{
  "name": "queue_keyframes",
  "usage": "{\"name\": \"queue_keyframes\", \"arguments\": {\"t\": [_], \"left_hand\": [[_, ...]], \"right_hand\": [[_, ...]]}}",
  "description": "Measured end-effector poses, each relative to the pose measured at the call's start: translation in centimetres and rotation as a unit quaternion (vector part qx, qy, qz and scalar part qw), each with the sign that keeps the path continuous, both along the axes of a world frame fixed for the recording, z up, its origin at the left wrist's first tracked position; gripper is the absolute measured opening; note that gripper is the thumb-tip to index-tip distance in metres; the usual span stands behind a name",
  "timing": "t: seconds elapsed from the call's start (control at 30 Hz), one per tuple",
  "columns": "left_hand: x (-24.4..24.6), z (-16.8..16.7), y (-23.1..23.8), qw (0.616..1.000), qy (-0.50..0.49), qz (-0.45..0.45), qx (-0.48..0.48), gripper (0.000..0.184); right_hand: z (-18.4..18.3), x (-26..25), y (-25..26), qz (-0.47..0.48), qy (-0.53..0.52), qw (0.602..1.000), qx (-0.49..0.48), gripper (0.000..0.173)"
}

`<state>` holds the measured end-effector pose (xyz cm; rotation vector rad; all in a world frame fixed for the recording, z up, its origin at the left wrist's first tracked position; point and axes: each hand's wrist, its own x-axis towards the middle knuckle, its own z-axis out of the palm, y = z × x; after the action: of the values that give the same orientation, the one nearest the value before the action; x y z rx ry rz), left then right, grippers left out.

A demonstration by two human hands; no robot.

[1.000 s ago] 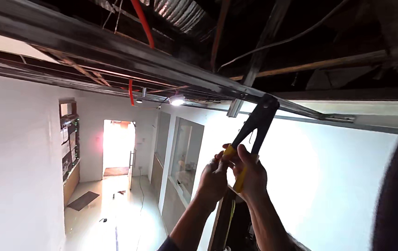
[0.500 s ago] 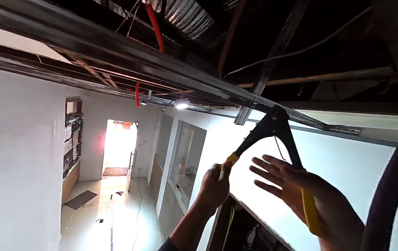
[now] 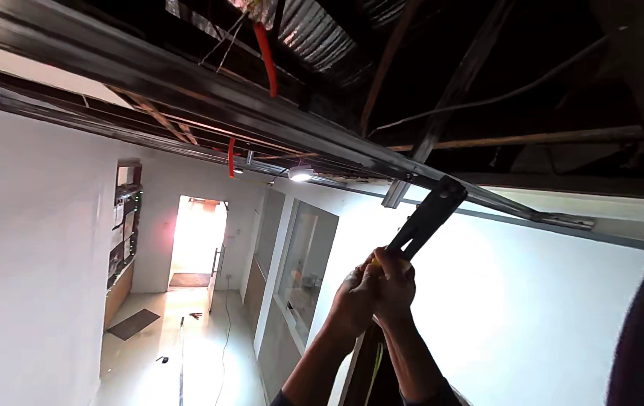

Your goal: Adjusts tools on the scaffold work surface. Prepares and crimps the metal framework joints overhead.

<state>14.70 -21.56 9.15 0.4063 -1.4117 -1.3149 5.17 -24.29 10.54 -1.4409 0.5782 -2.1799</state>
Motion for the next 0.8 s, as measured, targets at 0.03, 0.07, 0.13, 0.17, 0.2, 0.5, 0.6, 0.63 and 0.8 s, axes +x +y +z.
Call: {"name": "queue_keyframes", "arguments": {"t": [0.03, 0.07, 0.13, 0.17, 0.2, 0.5, 0.6, 0.63, 0.8], "left_hand": [[-0.1, -0.1, -0.2, 1.0, -0.01, 0.014, -0.004, 0.032], [-0.2, -0.2, -0.2, 1.0, -0.018, 0.024, -0.006, 0.032], [-0.5, -0.4, -0.1, 0.998, -0.034, 0.05, -0.008, 0.032], [-0.6, -0.4, -0.2, 0.997, -0.046, 0.061, -0.008, 0.034], [-0.6, -0.4, -0.3, 0.996, -0.056, 0.068, -0.008, 0.036], [-0.5, 0.1, -0.4, 0.998, -0.01, 0.062, 0.01, 0.033], [-0.6, -0.1, -0.5, 0.998, 0.006, 0.057, 0.014, 0.035], [-0.8, -0.2, -0.6, 0.998, 0.015, 0.054, 0.02, 0.038], [-1.5, -0.9, -1.3, 0.998, 0.048, 0.048, -0.005, 0.034]], "right_hand": [[0.1, -0.3, 0.3, -0.02, 0.024, 0.999, 0.019, 0.01], [0.3, -0.9, 1.2, -0.039, 0.069, 0.996, 0.046, 0.011], [1.0, -3.3, 4.5, -0.036, 0.167, 0.978, 0.117, 0.032], [1.7, -4.4, 6.6, -0.019, 0.177, 0.972, 0.157, 0.042], [2.4, -5.5, 8.7, -0.002, 0.166, 0.968, 0.189, 0.046], [0.8, -3.7, 4.3, 0.064, 0.127, 0.984, 0.108, 0.036], [0.1, -2.0, 1.9, 0.041, 0.046, 0.997, 0.036, 0.031], [0.1, -1.7, 1.4, 0.031, 0.026, 0.999, 0.021, 0.027], [0.9, -0.5, -0.2, -0.033, -0.008, 0.999, 0.002, 0.009]]}}
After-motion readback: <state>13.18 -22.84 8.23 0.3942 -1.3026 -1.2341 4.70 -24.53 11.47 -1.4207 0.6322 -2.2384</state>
